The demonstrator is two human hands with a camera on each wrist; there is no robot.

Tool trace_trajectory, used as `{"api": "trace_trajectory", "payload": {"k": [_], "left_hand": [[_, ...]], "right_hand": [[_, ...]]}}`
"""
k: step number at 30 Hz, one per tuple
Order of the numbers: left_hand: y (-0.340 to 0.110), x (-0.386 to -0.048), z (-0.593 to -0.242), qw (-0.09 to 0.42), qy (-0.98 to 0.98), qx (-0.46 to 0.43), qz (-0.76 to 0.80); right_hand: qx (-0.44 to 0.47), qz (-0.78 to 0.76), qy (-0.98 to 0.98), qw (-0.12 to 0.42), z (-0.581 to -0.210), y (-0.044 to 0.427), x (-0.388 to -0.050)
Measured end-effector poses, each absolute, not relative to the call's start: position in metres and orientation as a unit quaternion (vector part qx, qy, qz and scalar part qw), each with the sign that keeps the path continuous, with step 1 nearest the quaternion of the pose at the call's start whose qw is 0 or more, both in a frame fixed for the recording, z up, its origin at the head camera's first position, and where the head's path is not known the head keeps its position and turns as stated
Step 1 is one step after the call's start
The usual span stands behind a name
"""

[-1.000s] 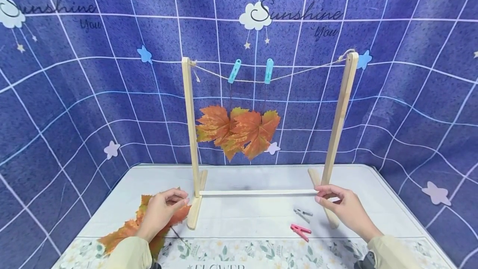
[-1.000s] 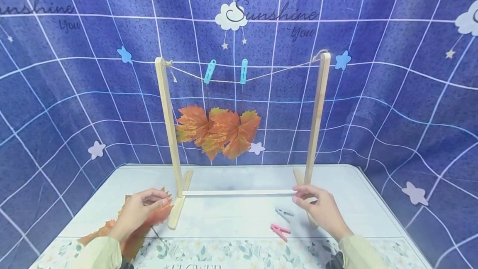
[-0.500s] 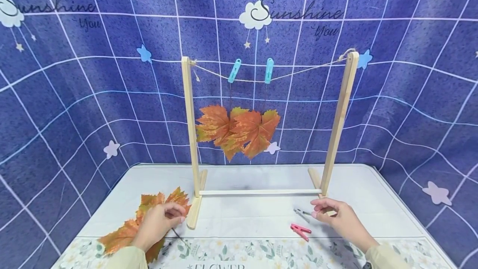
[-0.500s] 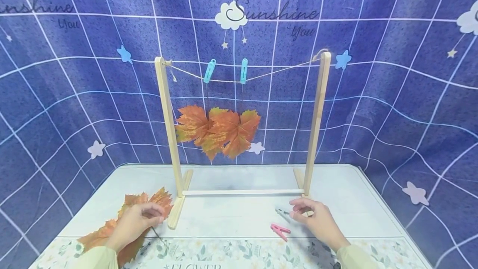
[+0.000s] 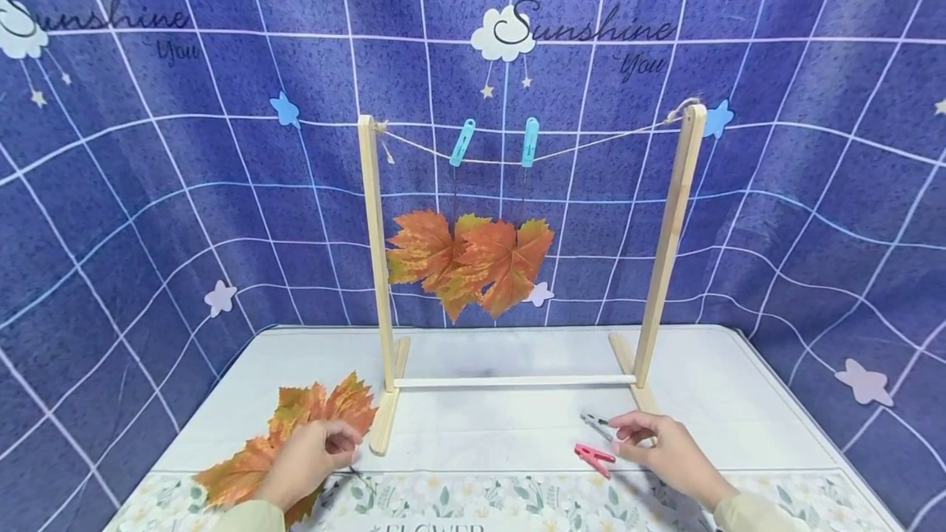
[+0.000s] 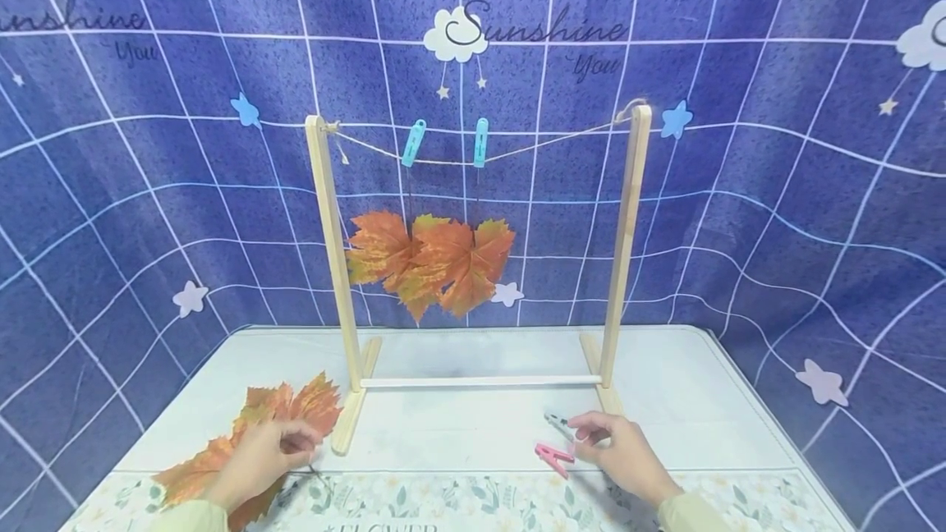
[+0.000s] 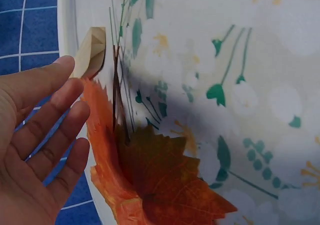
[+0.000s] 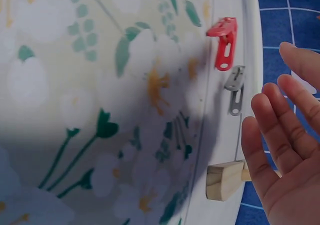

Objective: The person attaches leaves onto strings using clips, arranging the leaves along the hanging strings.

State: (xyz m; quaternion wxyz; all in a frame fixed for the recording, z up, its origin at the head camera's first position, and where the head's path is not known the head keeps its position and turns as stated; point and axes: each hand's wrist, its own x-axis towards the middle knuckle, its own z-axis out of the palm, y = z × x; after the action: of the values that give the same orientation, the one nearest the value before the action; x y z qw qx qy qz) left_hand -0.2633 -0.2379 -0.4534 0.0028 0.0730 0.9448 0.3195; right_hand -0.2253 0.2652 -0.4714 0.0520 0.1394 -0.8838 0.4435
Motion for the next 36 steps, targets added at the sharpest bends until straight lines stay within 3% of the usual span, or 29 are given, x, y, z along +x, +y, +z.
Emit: {"api": "trace_trajectory", "payload": {"k": [21, 36], "left_hand": [[-0.239, -0.261, -0.465, 0.015, 0.970, 0.085, 0.227], [-0.238, -0.263, -0.468, 0.038, 0.976, 0.109, 0.184]], "right_hand": [[0.143, 0.418, -0.897, 0.016, -0.488, 0.255, -0.225], [0.128, 0.339, -0.931, 0.039, -0.486, 0.247, -0.222]]}}
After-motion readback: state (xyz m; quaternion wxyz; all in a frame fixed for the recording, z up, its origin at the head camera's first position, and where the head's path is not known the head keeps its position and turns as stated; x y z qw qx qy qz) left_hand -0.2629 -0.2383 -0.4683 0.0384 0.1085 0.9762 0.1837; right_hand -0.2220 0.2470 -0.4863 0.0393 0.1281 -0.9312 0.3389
